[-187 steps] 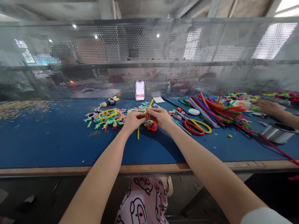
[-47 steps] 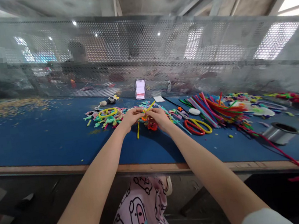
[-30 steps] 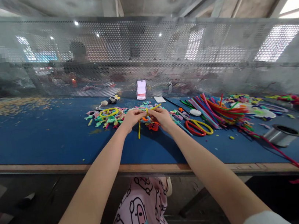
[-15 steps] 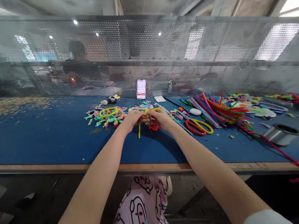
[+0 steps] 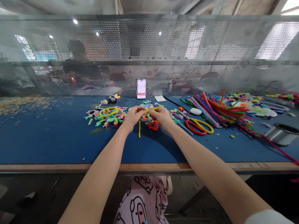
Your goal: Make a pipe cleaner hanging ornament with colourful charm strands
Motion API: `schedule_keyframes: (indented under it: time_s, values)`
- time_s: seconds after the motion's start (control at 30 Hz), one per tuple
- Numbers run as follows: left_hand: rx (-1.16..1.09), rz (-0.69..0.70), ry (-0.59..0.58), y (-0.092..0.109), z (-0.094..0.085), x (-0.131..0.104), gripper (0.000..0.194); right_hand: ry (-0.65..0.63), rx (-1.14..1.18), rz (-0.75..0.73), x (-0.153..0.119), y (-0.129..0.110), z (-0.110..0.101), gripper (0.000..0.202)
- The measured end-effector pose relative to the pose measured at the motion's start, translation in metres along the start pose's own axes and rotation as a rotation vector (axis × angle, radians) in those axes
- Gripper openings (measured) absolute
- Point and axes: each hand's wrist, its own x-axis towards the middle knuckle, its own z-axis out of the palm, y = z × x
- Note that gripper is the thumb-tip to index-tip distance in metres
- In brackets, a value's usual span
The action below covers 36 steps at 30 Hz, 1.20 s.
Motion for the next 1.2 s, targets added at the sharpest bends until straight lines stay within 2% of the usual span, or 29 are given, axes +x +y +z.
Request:
schedule_keyframes:
  time_s: [0.07,0.13,0.23,0.33,0.57,0.67,0.73,0.9,0.97,1.07,1.13,1.2]
  values:
    - [0.212,0.259,0.08,0.0,0.002,-0.003,0.02,0.052,-0.006,0.014,0.002,0.001,-0.001,0.031]
    - [0.399,0.396,0.073,-0.001,0.002,-0.005,0.019,0.078,-0.011,0.029,0.003,0.002,-0.002,0.032]
    - [0.556,0.467,0.054,-0.003,0.002,-0.008,0.013,0.066,-0.029,0.048,0.002,0.0,-0.002,0.034]
    - [0.561,0.466,0.089,-0.006,0.001,-0.007,0.014,0.015,0.002,0.041,0.0,-0.003,0.0,0.037]
    - [0.52,0.353,0.129,-0.005,0.002,-0.006,0.014,-0.041,0.045,0.016,0.0,-0.002,0.003,0.036]
    - [0.441,0.303,0.105,-0.005,0.002,-0.004,0.013,-0.042,0.065,0.017,0.0,-0.002,0.002,0.03]
    - [0.323,0.199,0.057,-0.005,0.002,-0.001,0.017,-0.061,0.079,0.025,0.0,-0.003,0.002,0.028]
    - [-0.113,-0.197,-0.082,-0.001,0.001,0.001,0.014,-0.159,0.155,0.031,-0.002,-0.008,0.001,0.028]
    - [-0.212,-0.265,-0.119,0.002,0.001,0.0,0.012,-0.155,0.151,0.021,-0.003,-0.009,0.001,0.026]
    - [-0.274,-0.302,-0.054,0.003,0.0,0.0,0.016,-0.026,0.023,-0.081,-0.004,-0.012,0.001,0.023]
    - [-0.288,-0.361,0.002,0.003,-0.001,0.001,0.026,0.051,-0.121,-0.198,-0.005,-0.013,0.001,0.018]
    - [-0.302,-0.426,-0.02,0.001,-0.002,0.002,0.039,0.062,-0.275,-0.331,-0.005,-0.012,-0.001,0.012]
